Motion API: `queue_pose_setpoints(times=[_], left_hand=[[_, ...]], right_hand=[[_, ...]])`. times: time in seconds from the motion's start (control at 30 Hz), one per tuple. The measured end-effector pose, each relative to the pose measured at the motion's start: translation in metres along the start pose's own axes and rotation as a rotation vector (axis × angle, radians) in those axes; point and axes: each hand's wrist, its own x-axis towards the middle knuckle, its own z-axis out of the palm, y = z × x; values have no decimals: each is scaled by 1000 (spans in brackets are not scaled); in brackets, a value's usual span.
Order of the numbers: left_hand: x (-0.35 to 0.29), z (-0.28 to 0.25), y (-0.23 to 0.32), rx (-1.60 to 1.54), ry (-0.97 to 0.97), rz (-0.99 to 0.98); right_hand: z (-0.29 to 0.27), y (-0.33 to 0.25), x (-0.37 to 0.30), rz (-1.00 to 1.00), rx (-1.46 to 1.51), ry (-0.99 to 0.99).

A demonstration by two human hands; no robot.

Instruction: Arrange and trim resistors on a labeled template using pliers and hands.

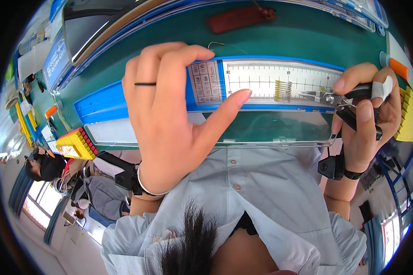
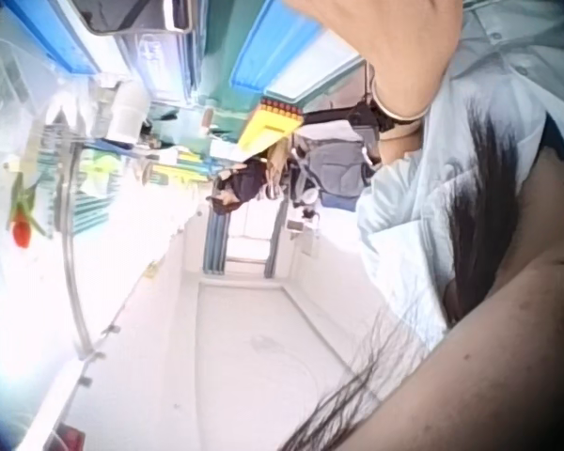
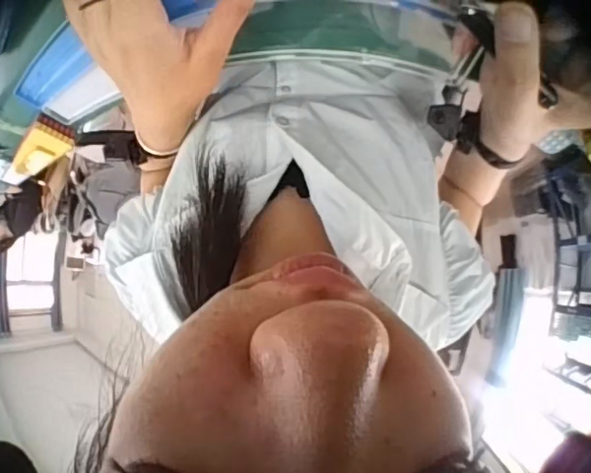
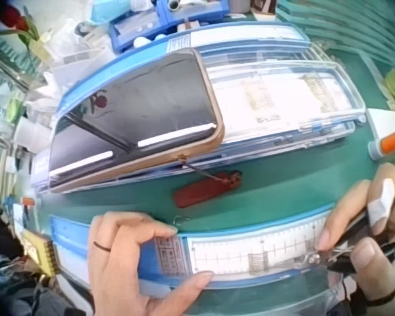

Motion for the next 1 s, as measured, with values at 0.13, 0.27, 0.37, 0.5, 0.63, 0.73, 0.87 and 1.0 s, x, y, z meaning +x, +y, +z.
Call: queue_pose_setpoints(times=[0.13,0.27,0.37,0.5,0.63,0.73,0.87,1.0], left_hand=[[7,4,9,58,2,5],[13,17,18,39,63,-8],[23,24,24,52,96,63],[22,26,32,26,102,68],[27,28,34,8,69,100],[28,26,37,4,40,112],[29,26,34,-91,49,94],[27,28,32,-88,69,123]], right_hand=[[0,0,-4,26,49,-21],[2,2,-6,28,113,-21],[-2,-2,-6,53,126,-7],[-2,2,-5,5,157,6],[-15,6,-7,-55,86,82],[-32,10,-10,-67,39,99],[-42,12,-12,-53,45,141],[-39,11,-10,-64,61,165]])
